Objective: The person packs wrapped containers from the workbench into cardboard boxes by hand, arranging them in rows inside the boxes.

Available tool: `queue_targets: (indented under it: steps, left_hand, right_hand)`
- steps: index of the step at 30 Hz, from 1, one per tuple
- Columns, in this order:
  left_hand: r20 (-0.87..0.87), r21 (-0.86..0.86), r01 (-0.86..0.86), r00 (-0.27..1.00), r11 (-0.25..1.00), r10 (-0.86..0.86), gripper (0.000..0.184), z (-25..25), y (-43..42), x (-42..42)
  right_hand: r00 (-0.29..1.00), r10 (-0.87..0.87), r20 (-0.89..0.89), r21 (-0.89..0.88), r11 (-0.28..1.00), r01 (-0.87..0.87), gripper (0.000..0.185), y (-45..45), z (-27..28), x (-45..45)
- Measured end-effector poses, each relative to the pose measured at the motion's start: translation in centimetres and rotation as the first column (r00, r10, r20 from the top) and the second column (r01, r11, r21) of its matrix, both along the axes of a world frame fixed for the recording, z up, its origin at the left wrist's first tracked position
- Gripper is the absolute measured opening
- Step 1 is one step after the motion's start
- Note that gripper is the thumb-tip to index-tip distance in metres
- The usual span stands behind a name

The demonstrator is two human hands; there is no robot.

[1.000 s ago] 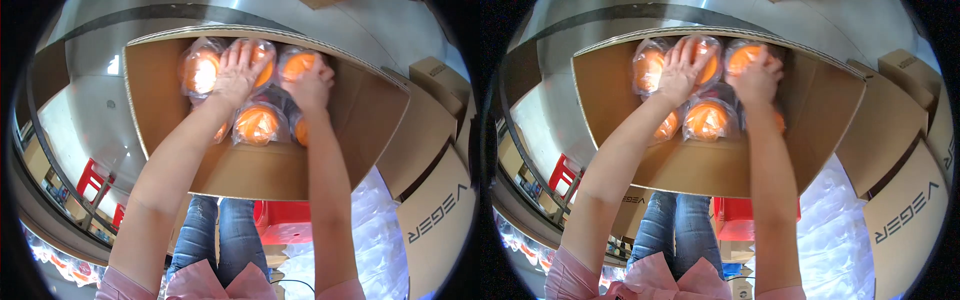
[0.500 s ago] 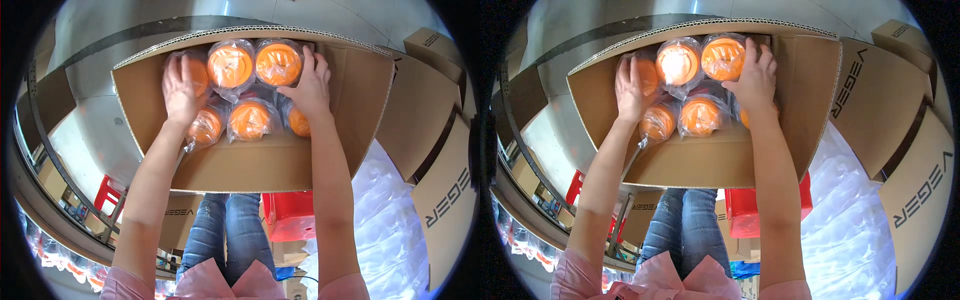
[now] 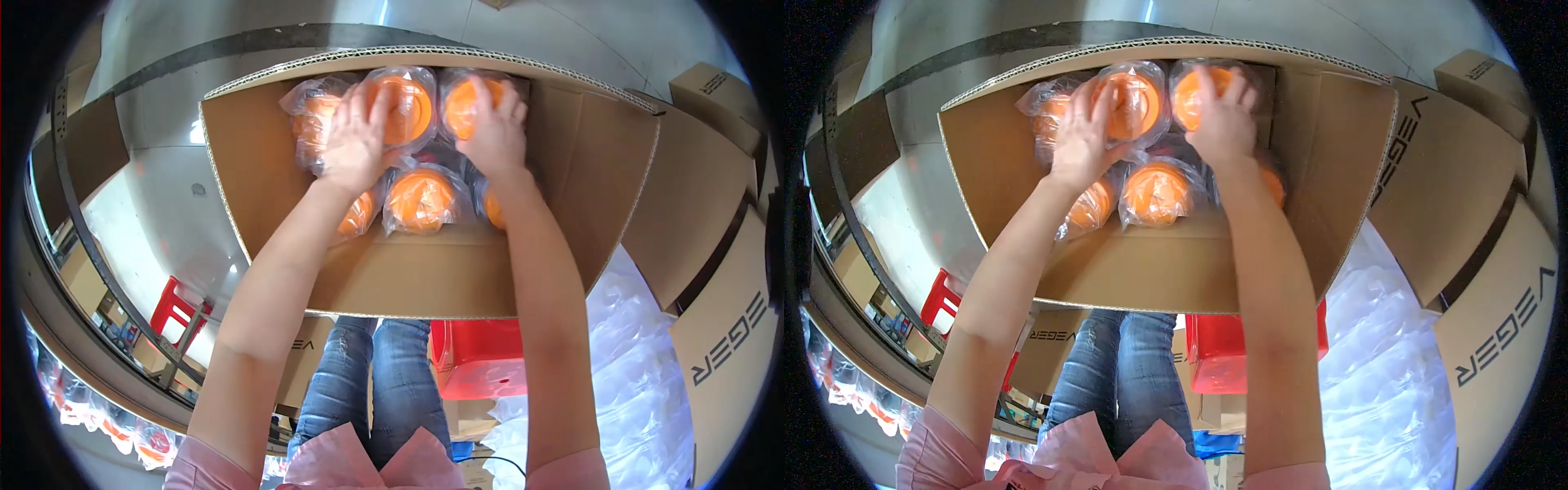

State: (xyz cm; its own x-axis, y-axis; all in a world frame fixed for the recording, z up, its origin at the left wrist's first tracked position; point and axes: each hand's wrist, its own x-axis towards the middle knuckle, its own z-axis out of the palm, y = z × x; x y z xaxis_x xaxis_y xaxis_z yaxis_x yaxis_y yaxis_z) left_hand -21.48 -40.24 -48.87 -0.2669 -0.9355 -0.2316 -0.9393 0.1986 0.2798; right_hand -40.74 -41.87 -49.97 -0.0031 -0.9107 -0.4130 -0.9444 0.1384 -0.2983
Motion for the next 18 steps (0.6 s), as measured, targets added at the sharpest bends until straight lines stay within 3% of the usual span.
queue_targets:
  steps: [2, 4, 6, 11, 14, 18]
  left_hand:
    - [-0.053, -0.039, 0.006, 0.999, 0.999, -0.008, 0.087, -0.8, -0.7, -1.2]
    - [0.078, 0.017, -0.004, 0.997, 1.0, 0.003, 0.088, -1.3, -1.5, -2.8]
    - [0.211, 0.073, -0.026, 0.977, 0.997, 0.01, 0.088, -1.3, -2.0, -3.4]
    - [0.239, 0.316, -0.087, 0.971, 0.945, 0.009, 0.093, -0.4, -2.9, -3.8]
    - [0.215, 0.308, -0.066, 0.977, 0.949, -0.002, 0.094, -0.4, -2.9, -3.1]
    - [0.17, 0.295, -0.032, 0.985, 0.955, -0.019, 0.094, -0.9, -2.8, -3.3]
  right_hand:
    - [0.99, -0.082, 0.118, -0.024, 0.996, 0.085, 0.09, -0.3, 0.2, -1.7]
    - [0.974, -0.12, 0.191, -0.051, 0.99, 0.132, 0.091, 0.1, 1.0, -4.7]
    - [0.892, -0.155, 0.425, -0.02, 0.983, 0.181, 0.09, 0.5, 1.7, -7.2]
    - [0.842, -0.188, 0.505, -0.01, 0.975, 0.223, 0.091, 0.9, 3.1, -7.5]
    - [0.857, -0.204, 0.473, -0.009, 0.972, 0.236, 0.09, 1.2, 2.1, -5.5]
    - [0.985, -0.146, 0.091, -0.113, 0.981, 0.156, 0.091, 1.8, -0.2, -1.3]
